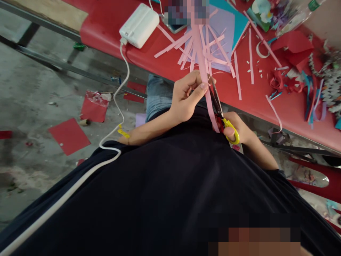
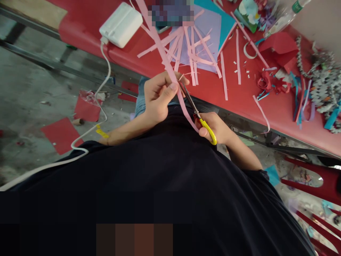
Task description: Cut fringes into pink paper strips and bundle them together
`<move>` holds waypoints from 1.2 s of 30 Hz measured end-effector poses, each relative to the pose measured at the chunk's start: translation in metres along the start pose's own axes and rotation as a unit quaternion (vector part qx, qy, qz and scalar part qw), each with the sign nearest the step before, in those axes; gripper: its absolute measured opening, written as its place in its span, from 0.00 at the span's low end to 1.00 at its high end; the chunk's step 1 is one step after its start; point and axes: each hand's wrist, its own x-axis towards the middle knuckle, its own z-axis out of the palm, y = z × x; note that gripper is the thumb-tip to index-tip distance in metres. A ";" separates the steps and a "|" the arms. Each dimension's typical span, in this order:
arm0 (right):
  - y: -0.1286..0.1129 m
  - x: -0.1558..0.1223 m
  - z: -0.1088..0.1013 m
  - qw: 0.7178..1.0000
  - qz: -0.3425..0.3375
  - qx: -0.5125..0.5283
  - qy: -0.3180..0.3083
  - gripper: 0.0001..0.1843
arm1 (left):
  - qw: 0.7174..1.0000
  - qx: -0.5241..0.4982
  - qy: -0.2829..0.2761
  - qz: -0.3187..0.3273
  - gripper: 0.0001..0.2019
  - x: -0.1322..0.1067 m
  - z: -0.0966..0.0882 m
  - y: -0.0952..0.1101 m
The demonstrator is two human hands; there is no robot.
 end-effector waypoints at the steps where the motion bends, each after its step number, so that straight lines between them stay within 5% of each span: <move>1: 0.000 0.001 0.000 1.000 -0.001 0.001 0.000 0.41 | 1.000 0.008 0.002 0.005 0.20 0.000 0.000 -0.001; 7: 0.002 0.001 0.001 1.000 -0.014 -0.003 0.015 0.39 | 0.997 0.043 0.017 0.062 0.17 0.001 0.000 -0.010; 22: -0.002 0.006 0.006 0.999 0.005 -0.034 0.026 0.39 | 0.998 0.060 -0.011 0.018 0.17 -0.003 -0.002 -0.012; 29: -0.008 0.009 0.010 0.989 0.045 -0.132 0.052 0.42 | 0.996 0.081 0.043 0.018 0.22 -0.005 0.000 -0.020; 36: -0.002 0.012 0.013 0.971 0.056 -0.208 0.106 0.43 | 0.998 0.041 -0.015 -0.043 0.20 -0.010 -0.008 -0.039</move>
